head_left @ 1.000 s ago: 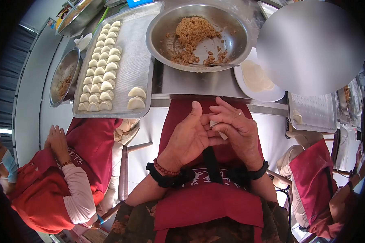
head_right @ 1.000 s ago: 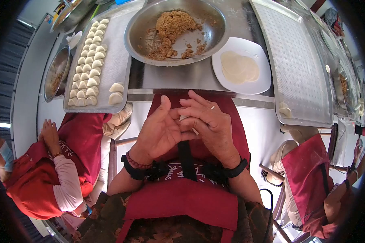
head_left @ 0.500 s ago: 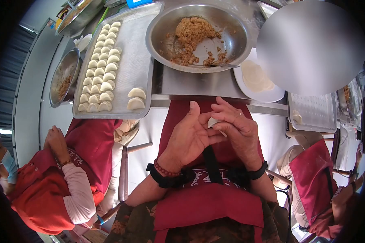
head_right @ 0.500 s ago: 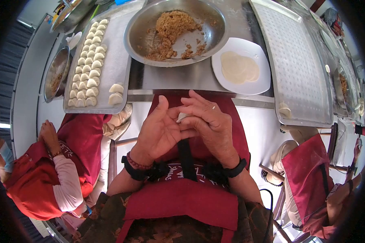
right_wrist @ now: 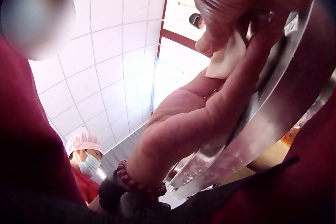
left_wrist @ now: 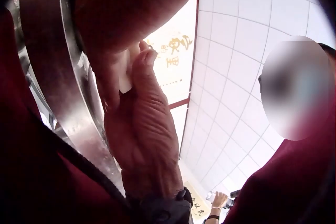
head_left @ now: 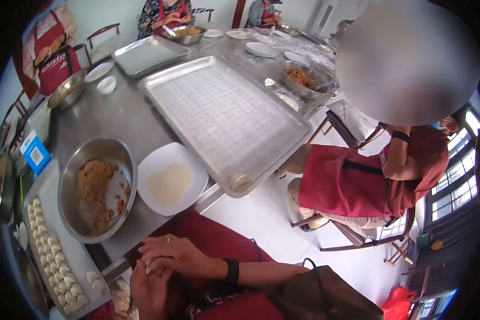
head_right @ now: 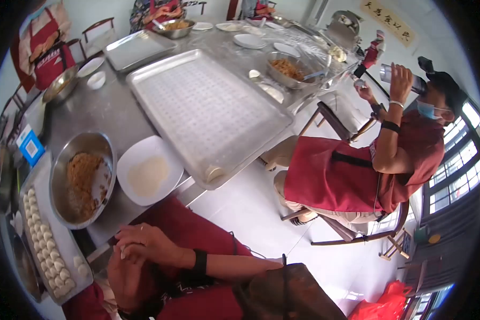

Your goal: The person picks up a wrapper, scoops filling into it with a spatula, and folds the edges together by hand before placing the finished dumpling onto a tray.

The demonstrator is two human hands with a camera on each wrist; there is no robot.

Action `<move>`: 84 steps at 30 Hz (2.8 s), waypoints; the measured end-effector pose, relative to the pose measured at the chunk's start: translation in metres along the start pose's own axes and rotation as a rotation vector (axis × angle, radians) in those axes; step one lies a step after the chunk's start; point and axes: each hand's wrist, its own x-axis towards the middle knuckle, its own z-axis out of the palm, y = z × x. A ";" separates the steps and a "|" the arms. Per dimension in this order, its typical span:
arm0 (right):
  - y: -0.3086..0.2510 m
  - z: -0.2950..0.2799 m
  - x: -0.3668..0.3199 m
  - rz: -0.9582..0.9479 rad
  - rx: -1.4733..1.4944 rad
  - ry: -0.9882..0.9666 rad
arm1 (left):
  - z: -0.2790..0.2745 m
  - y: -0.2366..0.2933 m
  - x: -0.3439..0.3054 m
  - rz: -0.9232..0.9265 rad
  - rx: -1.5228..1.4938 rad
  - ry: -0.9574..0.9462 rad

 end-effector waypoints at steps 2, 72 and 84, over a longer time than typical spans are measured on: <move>-0.003 0.001 0.000 0.019 0.024 -0.008 | -0.001 0.000 0.001 0.016 0.018 0.035; -0.034 -0.016 0.006 -0.035 -0.043 0.076 | 0.040 -0.016 -0.002 0.178 -0.092 -0.083; -0.028 -0.022 0.007 -0.061 -0.158 -0.101 | 0.039 -0.011 -0.003 0.094 0.001 0.011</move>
